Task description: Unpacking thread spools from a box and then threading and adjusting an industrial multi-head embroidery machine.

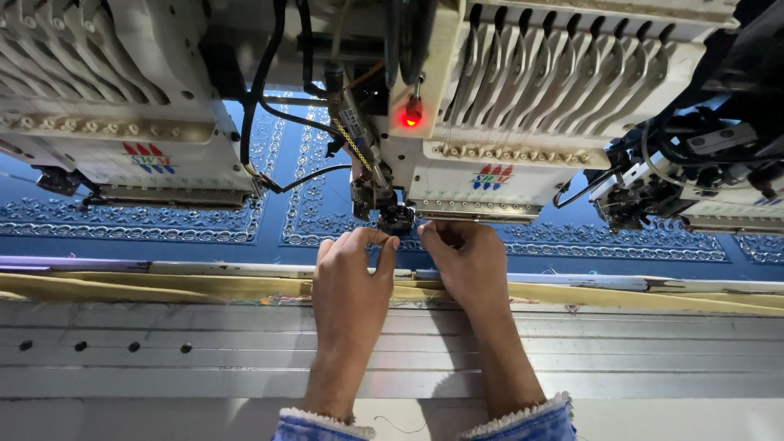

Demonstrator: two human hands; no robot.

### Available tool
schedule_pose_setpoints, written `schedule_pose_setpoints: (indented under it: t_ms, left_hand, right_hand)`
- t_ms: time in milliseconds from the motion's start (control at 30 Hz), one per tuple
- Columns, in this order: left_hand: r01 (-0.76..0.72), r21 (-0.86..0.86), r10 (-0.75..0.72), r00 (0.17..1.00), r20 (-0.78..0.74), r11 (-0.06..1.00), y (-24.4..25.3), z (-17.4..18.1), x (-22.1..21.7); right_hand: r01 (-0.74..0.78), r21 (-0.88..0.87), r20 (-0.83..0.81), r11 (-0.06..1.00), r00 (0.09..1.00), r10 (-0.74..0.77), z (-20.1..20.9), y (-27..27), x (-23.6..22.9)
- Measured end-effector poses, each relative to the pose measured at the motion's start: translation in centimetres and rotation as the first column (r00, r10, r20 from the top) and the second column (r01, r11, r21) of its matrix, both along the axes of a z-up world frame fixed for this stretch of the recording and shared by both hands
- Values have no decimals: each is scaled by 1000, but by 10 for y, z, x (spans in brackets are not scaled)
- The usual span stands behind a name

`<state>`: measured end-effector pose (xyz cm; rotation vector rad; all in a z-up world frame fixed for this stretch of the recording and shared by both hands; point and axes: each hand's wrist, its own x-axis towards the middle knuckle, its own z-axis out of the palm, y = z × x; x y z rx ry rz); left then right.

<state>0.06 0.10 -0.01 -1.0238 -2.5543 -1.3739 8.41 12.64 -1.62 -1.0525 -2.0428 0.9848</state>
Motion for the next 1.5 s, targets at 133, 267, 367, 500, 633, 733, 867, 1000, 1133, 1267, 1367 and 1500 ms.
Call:
schedule_pose_setpoints:
  t_ms: [133,267,367,500,633,733,867,1000,1133,1267,1367,1500]
  left_hand:
    - [2,7,-2,1000,-26,1000,0,-1,-1]
    - [-2,-9,2,1000,-14,1000,0,-1,0]
    - [-2,-6,1,1000,-25,1000,0,-1,0]
    - [-5,-14,4,1000,-26,1000,0,-2,0]
    - [-3,-13,3,1000,-20,1000,0,-1,0]
    - [-8,-17,7,1000,-19,1000,1,-2,0]
    - [-4,-3,4,999,-47,1000,1,-2,0]
    - [-2,5,2,1000,-27,1000,0,-2,0]
    - [3,73,6,994,-112,997,5,-5,2]
    - [25,51,-15,980,-197,998,19,-12,1]
    - [21,23,-15,974,-228,1000,33,-17,0]
    - [11,-11,-13,972,-236,1000,37,-20,2]
  right_hand:
    - [-7,21,2,1000,1000,7,0,0,0]
    - [13,26,33,1000,999,-14,-1,2,-1]
    - [23,22,41,999,999,-24,-2,3,-1]
    - [4,16,27,1000,1000,-5,-2,2,0]
    - [4,6,28,1000,1000,-4,-1,2,0]
    - [22,3,61,1000,998,-22,-1,2,0]
    - [24,30,39,999,999,-25,-1,2,-1]
    - [55,6,35,998,998,-55,1,0,-2]
    - [74,-36,72,997,995,-72,3,-1,0]
    - [50,-17,56,999,997,-49,2,3,1]
    - [71,2,71,997,995,-71,-2,4,1]
    - [87,8,50,996,995,-88,-5,5,1]
